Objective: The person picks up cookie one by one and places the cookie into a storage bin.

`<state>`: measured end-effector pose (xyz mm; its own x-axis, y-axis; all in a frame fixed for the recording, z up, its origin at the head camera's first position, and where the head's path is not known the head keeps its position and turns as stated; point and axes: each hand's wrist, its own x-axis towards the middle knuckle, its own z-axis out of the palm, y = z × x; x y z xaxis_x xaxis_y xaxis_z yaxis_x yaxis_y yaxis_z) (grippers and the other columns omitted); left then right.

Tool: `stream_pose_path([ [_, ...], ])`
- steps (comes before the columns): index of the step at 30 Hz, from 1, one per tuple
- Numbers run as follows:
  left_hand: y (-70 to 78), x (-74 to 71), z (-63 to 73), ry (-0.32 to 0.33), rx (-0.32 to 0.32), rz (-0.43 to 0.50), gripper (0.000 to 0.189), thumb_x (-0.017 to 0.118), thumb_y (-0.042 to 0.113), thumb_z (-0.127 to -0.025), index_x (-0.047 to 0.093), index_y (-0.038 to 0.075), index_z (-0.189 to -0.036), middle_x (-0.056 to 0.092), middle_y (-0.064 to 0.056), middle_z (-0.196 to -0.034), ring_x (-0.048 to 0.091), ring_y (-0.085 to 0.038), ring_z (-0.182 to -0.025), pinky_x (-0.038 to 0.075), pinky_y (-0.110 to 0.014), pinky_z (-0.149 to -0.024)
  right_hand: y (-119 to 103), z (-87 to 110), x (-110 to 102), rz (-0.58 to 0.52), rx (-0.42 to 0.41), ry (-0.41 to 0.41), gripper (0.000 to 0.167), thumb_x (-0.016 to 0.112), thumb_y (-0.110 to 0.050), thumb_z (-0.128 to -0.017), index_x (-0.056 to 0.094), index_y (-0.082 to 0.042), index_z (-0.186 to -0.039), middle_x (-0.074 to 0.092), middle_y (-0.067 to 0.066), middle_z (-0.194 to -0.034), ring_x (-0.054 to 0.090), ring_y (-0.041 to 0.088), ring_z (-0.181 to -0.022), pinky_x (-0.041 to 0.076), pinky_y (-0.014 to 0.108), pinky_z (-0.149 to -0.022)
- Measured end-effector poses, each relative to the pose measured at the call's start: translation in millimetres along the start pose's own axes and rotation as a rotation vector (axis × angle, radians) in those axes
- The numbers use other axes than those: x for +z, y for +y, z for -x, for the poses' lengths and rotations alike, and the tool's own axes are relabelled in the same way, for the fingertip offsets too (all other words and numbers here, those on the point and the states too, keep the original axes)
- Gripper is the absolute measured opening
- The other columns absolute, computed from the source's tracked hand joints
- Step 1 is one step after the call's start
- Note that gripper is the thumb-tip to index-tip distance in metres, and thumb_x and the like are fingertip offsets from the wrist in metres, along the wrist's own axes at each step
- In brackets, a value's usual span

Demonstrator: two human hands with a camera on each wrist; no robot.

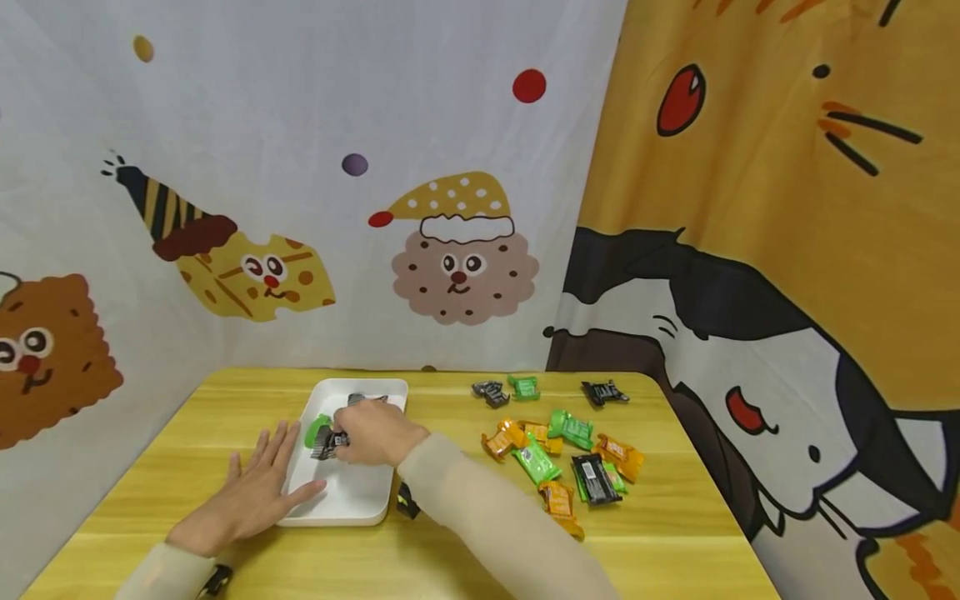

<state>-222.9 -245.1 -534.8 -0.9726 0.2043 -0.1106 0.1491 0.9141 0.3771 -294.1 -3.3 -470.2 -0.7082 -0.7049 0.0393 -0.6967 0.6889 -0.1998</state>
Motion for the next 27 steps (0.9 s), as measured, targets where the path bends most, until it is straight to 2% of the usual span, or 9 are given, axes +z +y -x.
stream_pose_path([
  [9, 1.6, -0.5, 1.2, -0.012, 0.012, -0.002, 0.123, 0.060, 0.079, -0.110, 0.003, 0.000, -0.186, 0.000, -0.033, -0.193, 0.000, -0.067, -0.177, -0.002, -0.099, -0.129, -16.4, -10.4, 6.2, 0.011, 0.020, -0.063, 0.033, 0.090, -0.034, -0.106, 0.085, -0.017, -0.133, 0.088, -0.006, -0.130, 0.078, 0.002, -0.099, 0.065, 0.016, -0.086],
  [17, 1.2, -0.8, 2.9, -0.003, 0.017, -0.007, 0.124, 0.061, 0.080, -0.109, 0.005, -0.001, -0.186, 0.000, -0.034, -0.193, 0.001, -0.067, -0.177, -0.001, -0.099, -0.129, -23.8, -15.7, 15.5, 0.046, 0.060, -0.111, 0.029, 0.091, -0.036, -0.104, 0.085, -0.021, -0.129, 0.087, -0.009, -0.124, 0.073, -0.001, -0.091, 0.063, 0.015, -0.080],
  [24, 1.6, -1.1, 2.8, 0.006, 0.021, -0.004, 0.125, 0.061, 0.080, -0.109, 0.006, -0.002, -0.186, 0.001, -0.034, -0.193, 0.002, -0.068, -0.176, 0.000, -0.099, -0.129, -28.1, -17.5, 17.6, 0.077, 0.049, -0.105, 0.032, 0.091, -0.036, -0.105, 0.085, -0.025, -0.134, 0.086, -0.013, -0.130, 0.078, 0.000, -0.106, 0.065, 0.017, -0.089],
  [27, 1.3, -1.1, 2.2, 0.010, 0.022, -0.006, 0.125, 0.060, 0.080, -0.109, 0.006, -0.002, -0.186, 0.002, -0.035, -0.193, 0.003, -0.068, -0.176, 0.001, -0.100, -0.129, -28.2, -16.7, 17.1, 0.066, 0.039, -0.109, 0.034, 0.090, -0.036, -0.106, 0.085, -0.025, -0.137, 0.086, -0.013, -0.135, 0.079, 0.001, -0.111, 0.065, 0.016, -0.088],
])
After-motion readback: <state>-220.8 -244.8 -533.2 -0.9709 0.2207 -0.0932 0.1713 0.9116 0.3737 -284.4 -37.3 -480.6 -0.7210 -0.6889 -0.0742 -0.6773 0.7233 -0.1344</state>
